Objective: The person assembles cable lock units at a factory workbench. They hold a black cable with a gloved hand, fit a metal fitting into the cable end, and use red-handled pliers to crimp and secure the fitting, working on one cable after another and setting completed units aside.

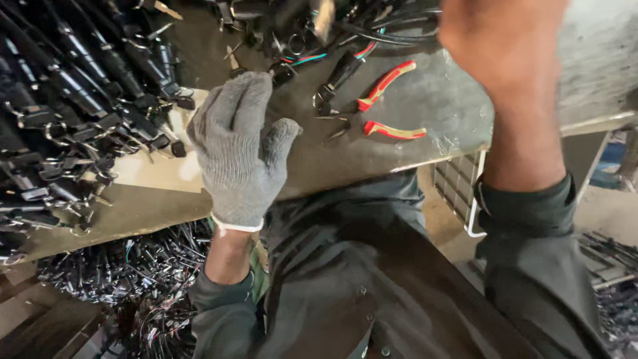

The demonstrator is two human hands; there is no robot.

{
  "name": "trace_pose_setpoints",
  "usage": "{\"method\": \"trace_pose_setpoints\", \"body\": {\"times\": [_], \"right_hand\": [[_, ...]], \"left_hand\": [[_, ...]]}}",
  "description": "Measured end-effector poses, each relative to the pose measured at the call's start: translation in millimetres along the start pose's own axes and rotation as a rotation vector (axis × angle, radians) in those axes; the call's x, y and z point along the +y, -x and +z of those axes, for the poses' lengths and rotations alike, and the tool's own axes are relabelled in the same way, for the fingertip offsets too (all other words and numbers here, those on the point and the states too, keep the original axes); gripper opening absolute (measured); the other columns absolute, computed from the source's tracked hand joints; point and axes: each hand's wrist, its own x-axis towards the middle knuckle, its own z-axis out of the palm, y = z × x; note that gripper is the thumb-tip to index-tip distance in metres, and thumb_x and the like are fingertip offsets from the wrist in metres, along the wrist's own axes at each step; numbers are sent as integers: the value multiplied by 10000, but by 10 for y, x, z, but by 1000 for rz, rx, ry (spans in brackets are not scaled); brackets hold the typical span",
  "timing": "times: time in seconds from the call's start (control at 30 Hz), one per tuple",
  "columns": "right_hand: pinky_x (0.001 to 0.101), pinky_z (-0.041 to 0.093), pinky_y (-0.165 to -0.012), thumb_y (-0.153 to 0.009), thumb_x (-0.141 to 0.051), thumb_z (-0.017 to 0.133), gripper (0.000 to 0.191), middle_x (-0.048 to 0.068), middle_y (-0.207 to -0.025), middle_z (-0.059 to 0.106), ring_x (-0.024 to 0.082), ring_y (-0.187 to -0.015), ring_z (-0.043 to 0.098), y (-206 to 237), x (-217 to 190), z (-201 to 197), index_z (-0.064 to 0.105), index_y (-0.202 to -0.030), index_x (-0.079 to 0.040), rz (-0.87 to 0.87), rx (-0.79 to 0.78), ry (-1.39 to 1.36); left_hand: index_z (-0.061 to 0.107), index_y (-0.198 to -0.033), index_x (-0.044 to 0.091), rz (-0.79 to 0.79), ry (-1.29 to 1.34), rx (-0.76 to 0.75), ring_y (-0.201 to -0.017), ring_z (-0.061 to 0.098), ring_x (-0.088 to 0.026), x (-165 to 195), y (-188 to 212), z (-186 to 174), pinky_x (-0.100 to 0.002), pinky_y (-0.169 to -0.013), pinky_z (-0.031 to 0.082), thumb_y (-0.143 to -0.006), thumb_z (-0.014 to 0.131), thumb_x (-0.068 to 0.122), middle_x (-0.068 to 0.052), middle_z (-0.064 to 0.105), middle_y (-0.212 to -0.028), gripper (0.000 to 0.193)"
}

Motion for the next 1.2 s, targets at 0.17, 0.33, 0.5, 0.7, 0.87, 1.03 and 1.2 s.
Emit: {"method": "trace_pose_setpoints", "body": {"times": [0.17,0.33,0.5,0.7,0.87,1.03,1.2], "right_hand": [[377,433,-610,-788,55,640,96,136,-821,682,285,-687,615,-85,-376,-820,662,-879,36,-62,-31,-458],[359,426,-638,-591,80,657,299,33,-789,726,169,-698,616,-121,-818,-1170,755,-869,31,-36,-80,-589],[378,469,-865,-996,-66,653,142,130,-1107,648,252,-1045,579,130,-1102,-660,678,-1134,-43,278,203,-474],[370,468,-897,-1130,-425,448,435,85,-967,612,217,-925,568,435,-1598,-322,573,-1172,-11,710,2,-1801],[399,541,-731,-1108,-227,549,189,121,-945,682,263,-784,645,258,-1995,-662,557,-988,-80,435,44,-1935],[371,483,-586,-1031,-125,590,280,32,-836,659,223,-642,620,267,-1749,-961,613,-1255,41,-236,-114,-1445],[373,431,-507,-938,-190,752,327,25,-693,530,212,-555,579,349,-1782,-870,680,-1223,-47,-80,-234,-744]], "left_hand": [[503,-1437,7,80,59,270,-1311,528,-392,253,-189,-88,-514,-1152,423,-998,795,390,-170,541,-1425,651],[665,-1257,128,224,251,86,-1094,615,-320,337,-271,-48,-469,-972,514,-934,771,266,-88,644,-1126,367],[691,-1210,74,-130,893,-250,-892,630,-170,418,-59,140,-332,-800,534,-1005,717,285,-67,641,-984,295],[593,-1368,21,-356,1195,-321,-1112,619,-148,278,703,489,-300,-983,525,-1081,589,206,-69,659,-1231,341],[564,-1337,23,-657,1235,-390,-1053,606,-189,30,1148,1161,-327,-924,532,-1031,606,218,-76,646,-1173,366],[590,-1234,46,-769,1562,-432,-931,599,-199,-2,1002,814,-357,-883,514,-1036,609,329,-67,638,-1032,346],[617,-1130,69,-510,2135,91,-809,593,-209,229,420,72,-387,-843,496,-1042,612,440,-57,629,-891,382]]}}
